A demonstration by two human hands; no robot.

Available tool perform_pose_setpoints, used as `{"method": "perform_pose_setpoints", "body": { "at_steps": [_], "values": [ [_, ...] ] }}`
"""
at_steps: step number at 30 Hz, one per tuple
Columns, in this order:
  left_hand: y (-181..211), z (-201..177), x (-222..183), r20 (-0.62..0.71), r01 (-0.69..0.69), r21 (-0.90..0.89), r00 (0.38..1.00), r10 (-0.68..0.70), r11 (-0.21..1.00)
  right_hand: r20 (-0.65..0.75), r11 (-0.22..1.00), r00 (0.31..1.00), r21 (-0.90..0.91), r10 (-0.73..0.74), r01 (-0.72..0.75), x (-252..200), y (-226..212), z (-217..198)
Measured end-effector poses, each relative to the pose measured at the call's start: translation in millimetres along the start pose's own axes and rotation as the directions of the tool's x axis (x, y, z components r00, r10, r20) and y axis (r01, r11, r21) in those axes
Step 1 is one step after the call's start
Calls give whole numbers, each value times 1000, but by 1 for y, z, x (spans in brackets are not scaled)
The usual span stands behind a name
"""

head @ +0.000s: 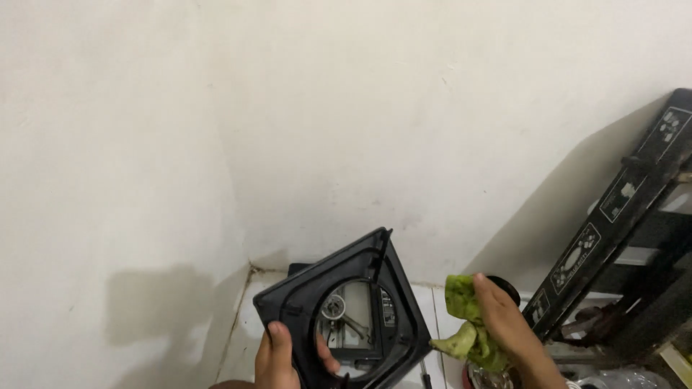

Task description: Cleaning the components of a portable gas stove using a brush and a cloth

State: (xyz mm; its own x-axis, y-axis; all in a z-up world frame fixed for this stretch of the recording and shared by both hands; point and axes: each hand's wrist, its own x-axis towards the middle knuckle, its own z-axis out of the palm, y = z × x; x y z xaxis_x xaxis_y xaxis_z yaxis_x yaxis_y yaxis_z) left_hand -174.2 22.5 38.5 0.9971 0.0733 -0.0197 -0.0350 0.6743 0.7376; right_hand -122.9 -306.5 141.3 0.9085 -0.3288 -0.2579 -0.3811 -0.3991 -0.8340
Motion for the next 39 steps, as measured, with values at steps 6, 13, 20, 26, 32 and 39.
{"method": "perform_pose_setpoints", "body": {
  "at_steps": [6,13,20,26,32,39],
  "values": [
    [37,37,26,-247,146,86,961,-121,986,-63,974,980,-115,189,-195,2,25,38],
    [-32,-44,34,-100,247,72,966,-239,966,-392,823,915,486,-96,294,4,110,79],
    [-36,-42,14,-138,317,165,945,-296,934,-158,720,718,-338,-678,606,-22,83,148],
    [-44,-71,20,-197,172,144,970,-142,975,121,665,795,-482,-595,571,-14,96,154],
    [-17,-47,51,-180,45,212,984,-6,976,35,896,995,-433,-94,100,26,129,104],
    [-30,-32,93,-103,22,57,995,-16,998,123,269,900,-929,-419,252,56,263,184]
  ]
}}
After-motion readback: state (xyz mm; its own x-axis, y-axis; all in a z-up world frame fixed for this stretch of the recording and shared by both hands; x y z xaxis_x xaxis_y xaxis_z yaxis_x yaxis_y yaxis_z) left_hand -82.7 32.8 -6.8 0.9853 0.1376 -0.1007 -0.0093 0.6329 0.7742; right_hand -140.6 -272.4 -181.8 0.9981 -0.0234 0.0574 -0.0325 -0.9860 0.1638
